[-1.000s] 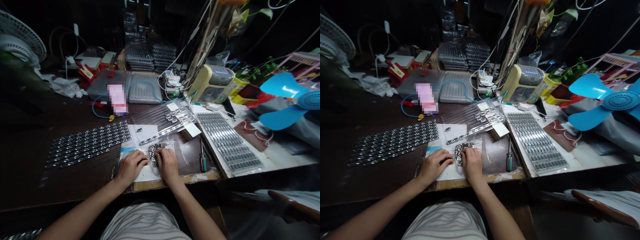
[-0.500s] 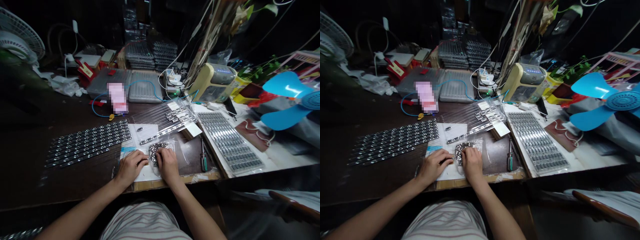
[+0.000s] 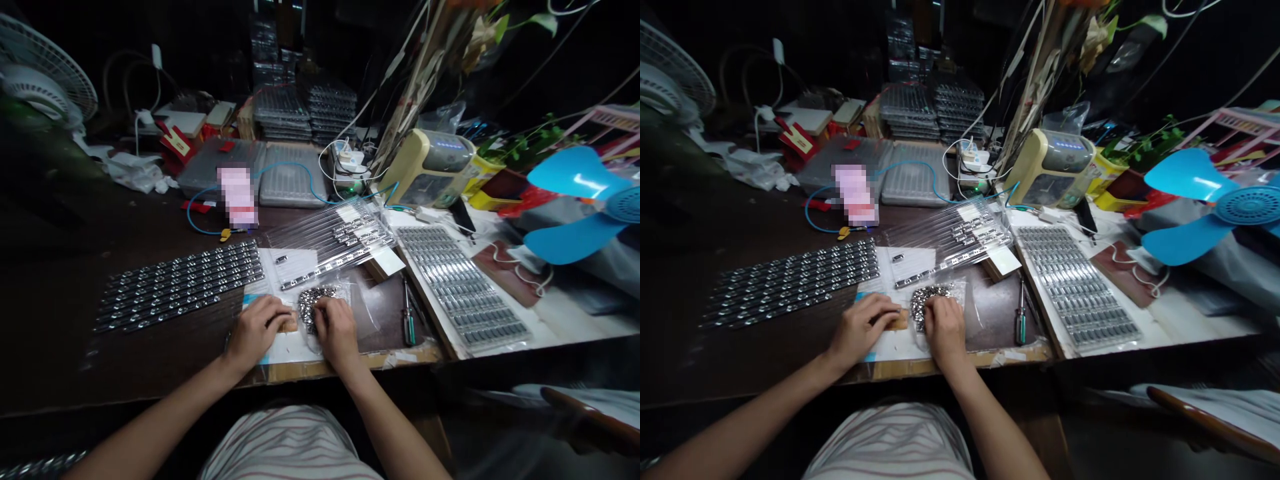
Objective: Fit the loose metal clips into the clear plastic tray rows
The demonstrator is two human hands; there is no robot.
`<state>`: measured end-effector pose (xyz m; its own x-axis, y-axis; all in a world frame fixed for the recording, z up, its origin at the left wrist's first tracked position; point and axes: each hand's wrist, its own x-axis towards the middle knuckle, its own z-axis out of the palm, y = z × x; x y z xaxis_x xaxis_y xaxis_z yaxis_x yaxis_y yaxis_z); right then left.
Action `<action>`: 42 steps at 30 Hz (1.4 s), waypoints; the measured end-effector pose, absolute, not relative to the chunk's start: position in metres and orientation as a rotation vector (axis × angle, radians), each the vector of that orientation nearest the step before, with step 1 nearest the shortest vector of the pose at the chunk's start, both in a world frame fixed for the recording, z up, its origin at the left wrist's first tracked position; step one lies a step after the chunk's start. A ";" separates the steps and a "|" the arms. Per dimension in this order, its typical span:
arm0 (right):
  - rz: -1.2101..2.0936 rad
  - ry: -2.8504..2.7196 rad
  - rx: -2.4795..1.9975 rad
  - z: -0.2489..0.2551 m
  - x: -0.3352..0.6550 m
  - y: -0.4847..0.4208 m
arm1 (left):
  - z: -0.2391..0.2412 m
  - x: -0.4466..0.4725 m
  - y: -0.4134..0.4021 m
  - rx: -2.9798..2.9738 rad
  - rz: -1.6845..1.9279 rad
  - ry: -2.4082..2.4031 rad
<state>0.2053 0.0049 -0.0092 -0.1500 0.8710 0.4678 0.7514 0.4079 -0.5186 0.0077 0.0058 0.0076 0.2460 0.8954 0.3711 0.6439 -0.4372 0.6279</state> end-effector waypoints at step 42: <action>0.204 -2.153 -1.384 0.007 0.183 0.006 | 0.013 -0.035 0.003 1.625 0.908 1.511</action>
<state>0.1833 0.0056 0.0069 -0.3054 0.8748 0.3762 0.7885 0.4538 -0.4151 -0.0350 0.0029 0.0133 0.0611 0.9980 0.0188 0.4849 -0.0461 0.8733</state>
